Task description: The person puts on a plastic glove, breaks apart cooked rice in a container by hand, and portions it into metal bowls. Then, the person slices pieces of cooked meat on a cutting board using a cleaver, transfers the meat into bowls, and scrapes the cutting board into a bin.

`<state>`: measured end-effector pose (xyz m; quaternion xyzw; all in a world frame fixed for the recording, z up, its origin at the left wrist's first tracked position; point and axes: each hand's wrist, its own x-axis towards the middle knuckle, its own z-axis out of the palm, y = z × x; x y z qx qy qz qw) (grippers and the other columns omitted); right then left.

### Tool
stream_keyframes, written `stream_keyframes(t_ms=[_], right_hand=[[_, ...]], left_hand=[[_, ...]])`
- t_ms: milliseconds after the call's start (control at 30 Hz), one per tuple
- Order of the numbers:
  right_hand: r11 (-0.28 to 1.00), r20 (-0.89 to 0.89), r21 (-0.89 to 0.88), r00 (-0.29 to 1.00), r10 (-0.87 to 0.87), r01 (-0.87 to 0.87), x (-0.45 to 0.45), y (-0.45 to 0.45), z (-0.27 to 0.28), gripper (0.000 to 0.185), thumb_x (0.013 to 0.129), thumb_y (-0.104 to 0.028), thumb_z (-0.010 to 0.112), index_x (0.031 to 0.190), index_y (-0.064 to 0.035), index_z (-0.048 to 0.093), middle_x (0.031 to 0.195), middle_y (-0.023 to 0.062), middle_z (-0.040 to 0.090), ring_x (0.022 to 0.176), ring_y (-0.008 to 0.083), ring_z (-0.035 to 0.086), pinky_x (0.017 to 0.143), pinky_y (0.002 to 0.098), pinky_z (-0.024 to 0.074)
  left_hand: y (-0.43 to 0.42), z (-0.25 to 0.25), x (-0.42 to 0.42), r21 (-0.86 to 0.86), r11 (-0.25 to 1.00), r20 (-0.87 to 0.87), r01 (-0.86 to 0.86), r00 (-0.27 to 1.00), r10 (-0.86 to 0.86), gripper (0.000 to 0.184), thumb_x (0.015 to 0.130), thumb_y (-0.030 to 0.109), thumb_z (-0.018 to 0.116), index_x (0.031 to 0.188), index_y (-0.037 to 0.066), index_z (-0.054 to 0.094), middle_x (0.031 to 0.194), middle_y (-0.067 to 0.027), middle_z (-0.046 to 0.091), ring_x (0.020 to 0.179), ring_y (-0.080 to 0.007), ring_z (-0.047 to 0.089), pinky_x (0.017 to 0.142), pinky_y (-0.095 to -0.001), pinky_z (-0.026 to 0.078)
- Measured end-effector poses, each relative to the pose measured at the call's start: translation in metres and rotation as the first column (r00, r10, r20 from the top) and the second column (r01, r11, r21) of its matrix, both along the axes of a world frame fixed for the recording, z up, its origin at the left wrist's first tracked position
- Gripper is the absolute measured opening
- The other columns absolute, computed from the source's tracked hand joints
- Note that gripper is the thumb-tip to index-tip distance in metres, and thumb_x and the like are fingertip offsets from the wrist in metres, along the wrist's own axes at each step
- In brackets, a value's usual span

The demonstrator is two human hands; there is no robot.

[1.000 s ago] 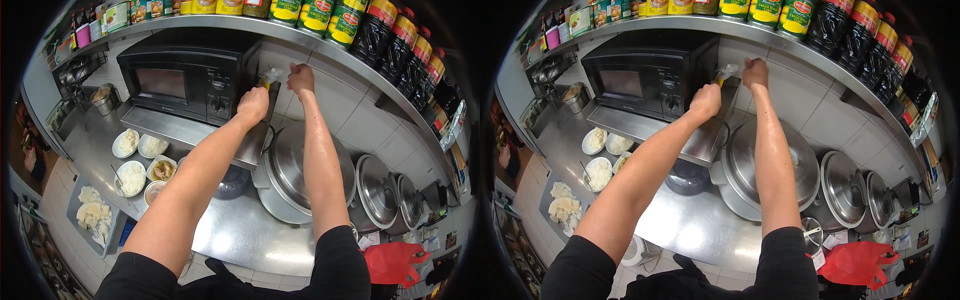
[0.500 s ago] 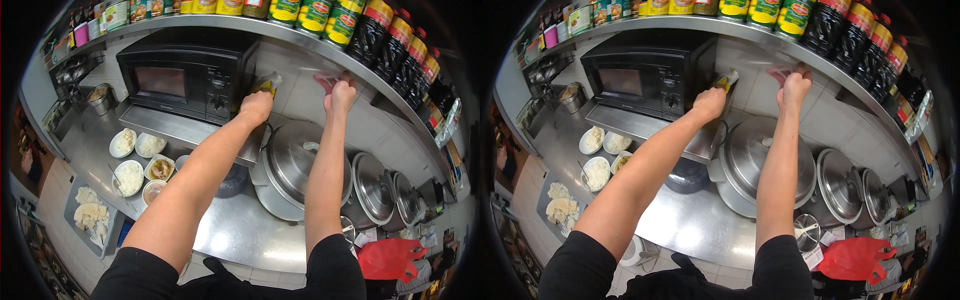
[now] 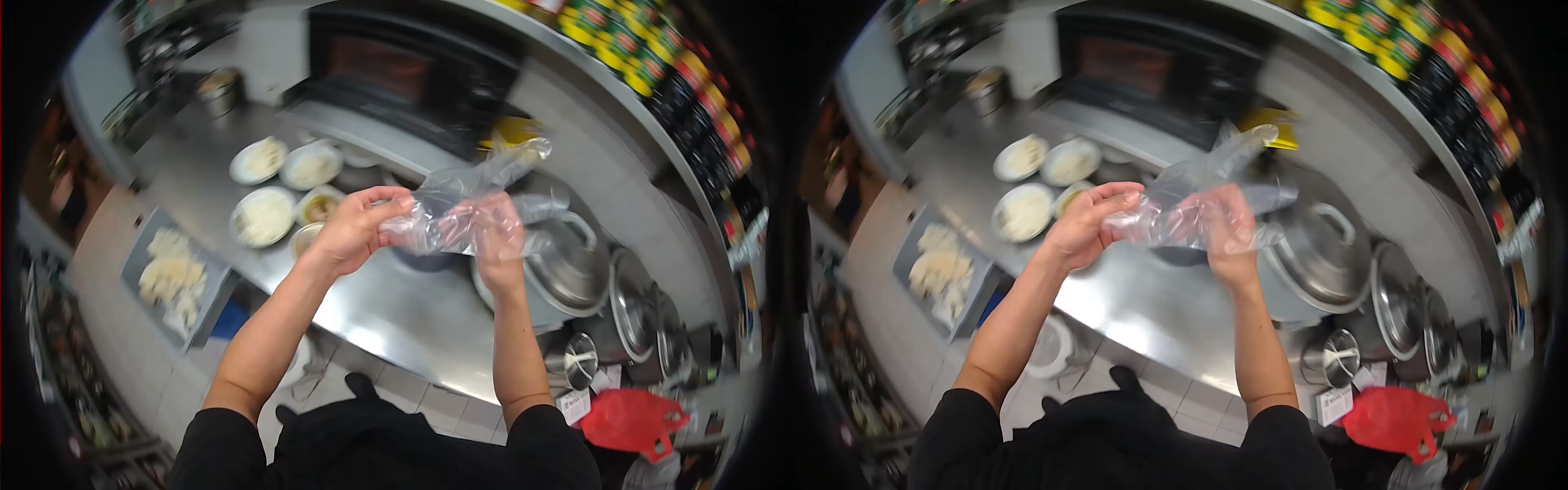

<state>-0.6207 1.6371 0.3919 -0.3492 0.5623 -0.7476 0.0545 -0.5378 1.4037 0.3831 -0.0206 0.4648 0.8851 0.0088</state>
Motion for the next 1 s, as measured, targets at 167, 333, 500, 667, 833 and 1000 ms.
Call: stream_keyframes(t_ms=[167,333,500,667,833,1000], right_hand=[[0.965,-0.041,0.119,0.970,0.238,-0.232,0.119,-0.156,-0.060,0.011,0.115,-0.013,0.054,0.113,-0.0037,0.060,0.107,0.0100,0.074,0.094,0.0162,0.071,0.085,0.0333,0.0577],[0.546,0.383,0.206,0.580,0.719,-0.812,0.258,-0.298,-0.130,0.028,0.109,-0.027,0.066,0.121,-0.0017,0.069,0.121,0.0134,0.074,0.110,0.0265,0.071,0.102,0.0421,0.0556],[-0.166,0.180,0.983,0.220,0.959,-0.085,0.442,-0.356,-0.458,0.045,0.100,-0.026,0.053,0.141,-0.0108,0.065,0.143,0.0206,0.066,0.131,0.0413,0.062,0.113,0.0436,0.0475],[-0.230,0.288,0.952,0.334,0.898,-0.203,0.531,-0.466,-0.460,0.052,0.098,-0.023,0.064,0.149,-0.0110,0.060,0.151,0.0221,0.062,0.140,0.0473,0.056,0.114,0.0694,0.0411],[-0.336,0.379,0.913,0.180,0.908,-0.231,0.597,-0.551,-0.564,0.060,0.103,-0.039,0.063,0.153,-0.0085,0.052,0.153,0.0221,0.059,0.141,0.0463,0.055,0.117,0.0651,0.0398],[0.296,-0.063,0.691,0.353,0.933,-0.659,0.651,-0.783,-0.394,0.028,0.102,-0.015,0.066,0.127,-0.0027,0.064,0.112,0.0190,0.072,0.107,0.0376,0.071,0.089,0.0520,0.0539]], left_hand=[[-0.153,-0.075,0.188,-0.012,0.964,0.153,-0.265,0.952,0.264,0.048,0.097,0.005,0.079,0.140,0.001,0.059,0.116,-0.0152,0.078,0.099,-0.0199,0.078,0.082,-0.0302,0.062],[-0.260,-0.112,0.440,-0.098,0.735,0.160,-0.671,0.718,0.677,0.042,0.097,0.005,0.079,0.135,0.001,0.061,0.108,-0.0120,0.079,0.092,-0.0172,0.075,0.076,-0.0278,0.057],[-0.330,-0.113,0.658,-0.317,0.421,0.231,-0.850,0.361,0.903,0.042,0.096,0.006,0.082,0.132,0.000,0.061,0.107,-0.0124,0.078,0.094,-0.0178,0.075,0.077,-0.0309,0.057],[-0.410,-0.108,0.794,-0.463,0.117,0.136,-0.879,0.060,0.989,0.037,0.094,0.003,0.083,0.126,0.001,0.064,0.096,-0.0049,0.077,0.085,-0.0131,0.071,0.075,-0.0292,0.057],[-0.501,-0.143,0.856,-0.482,0.008,0.115,-0.876,-0.054,0.992,0.034,0.094,0.001,0.082,0.123,0.000,0.065,0.096,-0.0067,0.077,0.083,-0.0130,0.071,0.073,-0.0294,0.058],[-0.601,-0.213,0.888,-0.619,-0.045,0.212,-0.784,-0.222,0.952,0.034,0.090,-0.004,0.084,0.118,-0.001,0.063,0.091,-0.0109,0.077,0.077,-0.0134,0.071,0.069,-0.0278,0.058]])
